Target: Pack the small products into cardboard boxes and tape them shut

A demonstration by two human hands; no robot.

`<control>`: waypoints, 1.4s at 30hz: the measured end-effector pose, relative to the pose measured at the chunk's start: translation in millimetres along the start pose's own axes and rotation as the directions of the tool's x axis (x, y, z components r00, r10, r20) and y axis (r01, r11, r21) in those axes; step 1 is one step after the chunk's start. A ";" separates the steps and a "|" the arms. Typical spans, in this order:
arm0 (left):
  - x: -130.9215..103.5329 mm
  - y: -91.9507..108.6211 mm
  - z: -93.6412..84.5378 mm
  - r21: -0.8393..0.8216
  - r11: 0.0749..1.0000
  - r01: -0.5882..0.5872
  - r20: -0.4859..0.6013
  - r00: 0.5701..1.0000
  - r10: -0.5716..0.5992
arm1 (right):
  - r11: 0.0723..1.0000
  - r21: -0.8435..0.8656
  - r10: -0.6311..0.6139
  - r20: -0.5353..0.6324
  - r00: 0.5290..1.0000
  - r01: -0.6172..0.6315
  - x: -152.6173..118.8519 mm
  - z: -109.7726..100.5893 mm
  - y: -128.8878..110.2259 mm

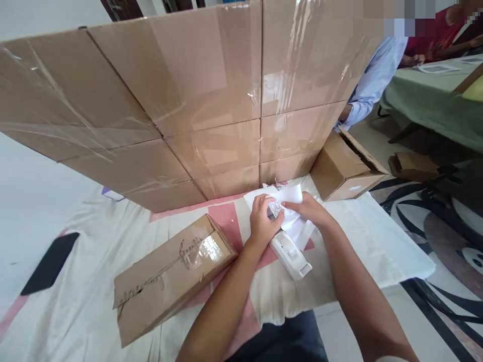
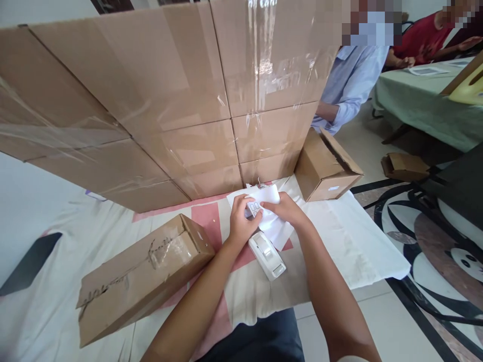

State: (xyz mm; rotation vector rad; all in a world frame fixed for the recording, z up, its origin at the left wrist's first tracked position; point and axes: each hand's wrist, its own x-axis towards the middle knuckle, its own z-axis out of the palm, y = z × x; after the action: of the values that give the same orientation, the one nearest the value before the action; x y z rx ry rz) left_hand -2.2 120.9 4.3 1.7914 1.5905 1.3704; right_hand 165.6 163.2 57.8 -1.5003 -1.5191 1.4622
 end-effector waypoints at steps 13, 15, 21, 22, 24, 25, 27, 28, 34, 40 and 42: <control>-0.1 -6.1 5.5 0.088 0.990 -0.112 -0.117 0.986 0.122 | 0.974 -0.079 -0.212 0.027 0.977 0.213 0.3 -0.9 -1.2; -0.2 -7.3 7.2 0.082 0.990 -0.117 -0.123 0.984 0.126 | 0.957 -0.101 -0.269 0.030 0.963 0.271 0.6 -0.3 -0.5; -0.3 -9.9 8.0 0.051 0.988 -0.145 -0.130 0.980 0.151 | 0.934 -0.122 -0.335 0.042 0.941 0.337 1.8 0.2 3.3; -0.3 -10.2 7.7 0.047 0.988 -0.149 -0.131 0.979 0.154 | 0.933 -0.124 -0.336 0.041 0.941 0.338 1.9 0.1 3.7; -0.3 -11.0 7.3 0.039 0.987 -0.153 -0.132 0.979 0.157 | 0.931 -0.133 -0.339 0.033 0.940 0.341 1.9 -0.1 3.8; -0.4 -11.7 7.3 0.034 0.988 -0.152 -0.135 0.979 0.156 | 0.929 -0.138 -0.343 0.027 0.939 0.343 1.7 -0.2 3.8; -0.5 -13.4 7.7 0.024 0.989 -0.149 -0.144 0.978 0.151 | 0.925 -0.146 -0.351 0.017 0.936 0.350 1.4 -0.3 3.7; -0.6 -14.2 8.0 0.019 0.989 -0.148 -0.149 0.978 0.150 | 0.924 -0.148 -0.355 0.014 0.935 0.353 1.3 -0.3 3.7; -1.0 -16.5 7.6 -0.013 0.989 -0.146 -0.181 0.973 0.141 | 0.896 -0.238 -0.388 -0.008 0.922 0.375 5.9 -5.2 9.1; 0.9 -15.2 5.1 -0.043 0.990 -0.136 -0.243 0.962 0.121 | 0.810 -0.569 -0.380 -0.320 0.868 0.145 14.9 -11.4 15.2; 1.3 -15.2 4.7 -0.046 0.988 -0.146 -0.257 0.958 0.129 | 0.708 -0.693 -0.529 -0.396 0.751 0.133 11.5 -6.5 11.0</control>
State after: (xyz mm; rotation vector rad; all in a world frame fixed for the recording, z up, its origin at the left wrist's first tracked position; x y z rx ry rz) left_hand -6.5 128.0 -9.4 1.7748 1.5470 1.7569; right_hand 172.5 173.5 45.9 -1.6617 -1.8305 0.1837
